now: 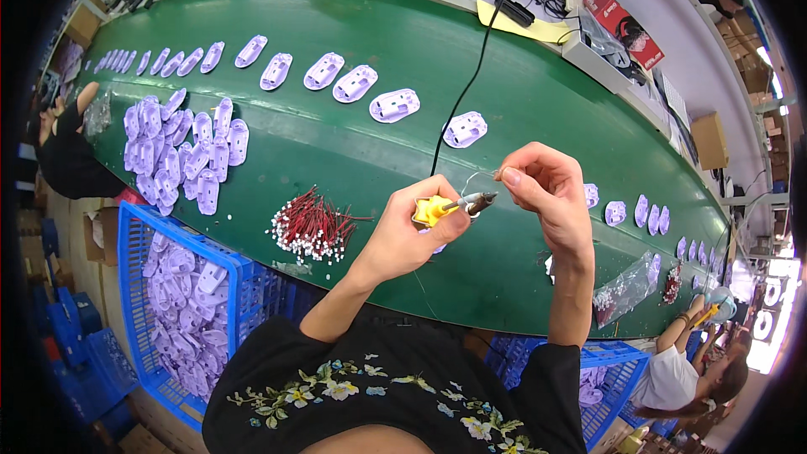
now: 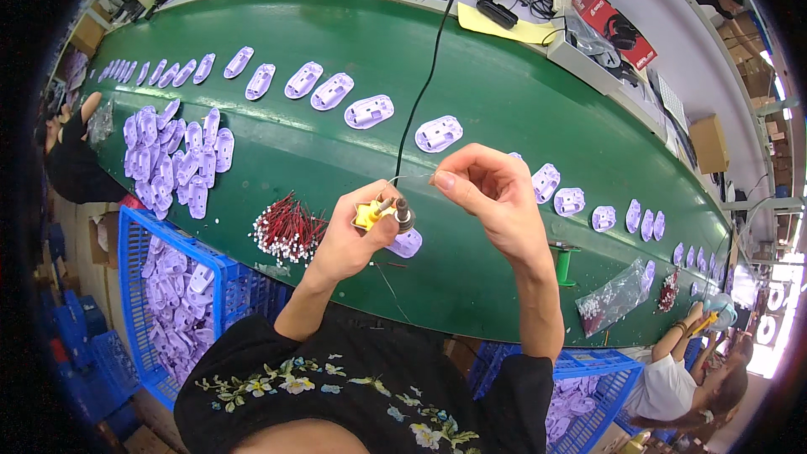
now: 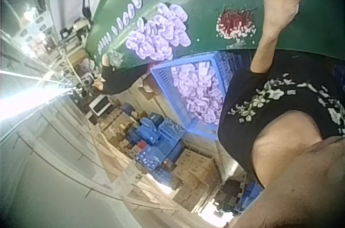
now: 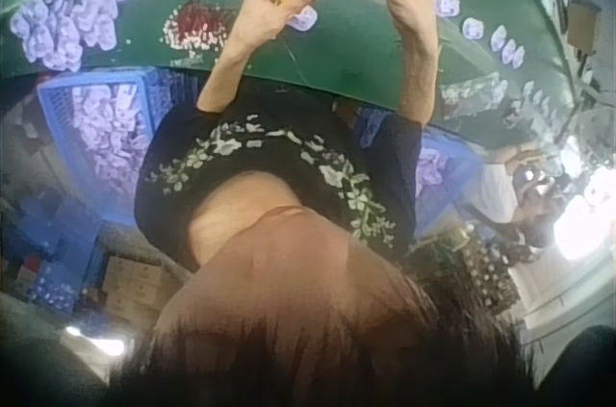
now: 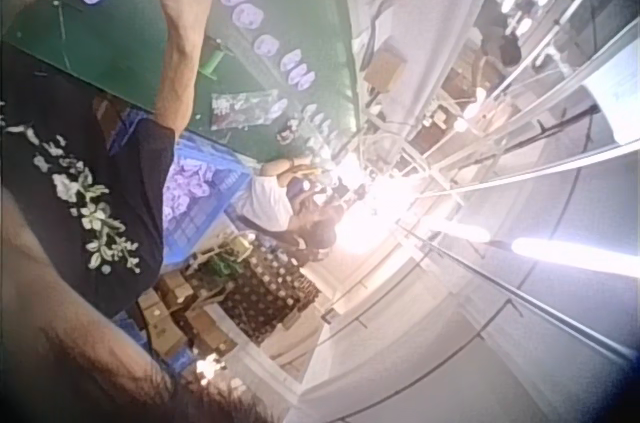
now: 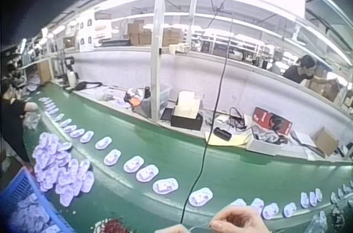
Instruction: Soldering wires onto small electronic components on an assembly line.
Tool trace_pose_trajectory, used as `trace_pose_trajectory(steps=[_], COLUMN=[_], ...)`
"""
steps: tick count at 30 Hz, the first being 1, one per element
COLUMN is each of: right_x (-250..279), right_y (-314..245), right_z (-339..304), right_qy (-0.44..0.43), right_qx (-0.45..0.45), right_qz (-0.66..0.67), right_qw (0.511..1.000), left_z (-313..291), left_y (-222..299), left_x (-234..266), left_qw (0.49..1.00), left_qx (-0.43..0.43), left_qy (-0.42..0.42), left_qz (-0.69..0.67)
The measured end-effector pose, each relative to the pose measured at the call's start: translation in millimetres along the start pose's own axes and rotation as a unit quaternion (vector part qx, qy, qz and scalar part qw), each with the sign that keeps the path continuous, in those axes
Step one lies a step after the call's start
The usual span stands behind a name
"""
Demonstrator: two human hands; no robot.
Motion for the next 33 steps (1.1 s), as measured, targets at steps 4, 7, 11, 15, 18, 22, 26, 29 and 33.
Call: trace_pose_trajectory(steps=[4,7,11,15,18,22,26,29,33], right_x=[0,0,2,3,5,10,30,33,15], right_y=[2,-1,-1,0,-1,5,35,37,15], right_z=[3,4,4,5,6,8,1,-8,-11], right_qy=[0.008,0.019,0.0,-0.028,-0.029,-0.006,0.033,0.17,0.165], right_qx=[0.008,0.023,0.037,0.068,0.071,0.034,0.021,0.079,0.136], right_qz=[0.003,-0.029,-0.019,-0.016,-0.023,-0.061,-0.019,0.027,-0.049], right_qw=[1.0,0.999,0.999,0.997,0.997,0.998,0.999,0.982,0.976], left_z=[3,3,6,4,3,-1,2,3,3], left_y=[9,11,5,6,6,8,7,2,3], left_x=[2,-1,-4,-6,-4,-3,0,6,8], left_qw=[0.995,0.999,0.999,0.995,0.995,0.998,0.998,0.995,0.995], left_qx=[-0.086,-0.033,-0.013,-0.094,-0.075,-0.005,0.024,0.027,0.003], left_qy=[0.004,0.007,-0.031,-0.027,-0.07,-0.067,-0.013,0.01,0.005], left_qz=[0.059,0.03,0.036,0.036,-0.006,0.015,-0.059,-0.097,-0.099])
Point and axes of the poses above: each hand's wrist, its own z-axis towards the middle knuckle, its own x-axis out of the back of the hand, y = z × x, the point moved 6 cm from there along z, towards the middle knuckle, and after that the axes turned 14 degrees about -x, right-handed, at the moved point
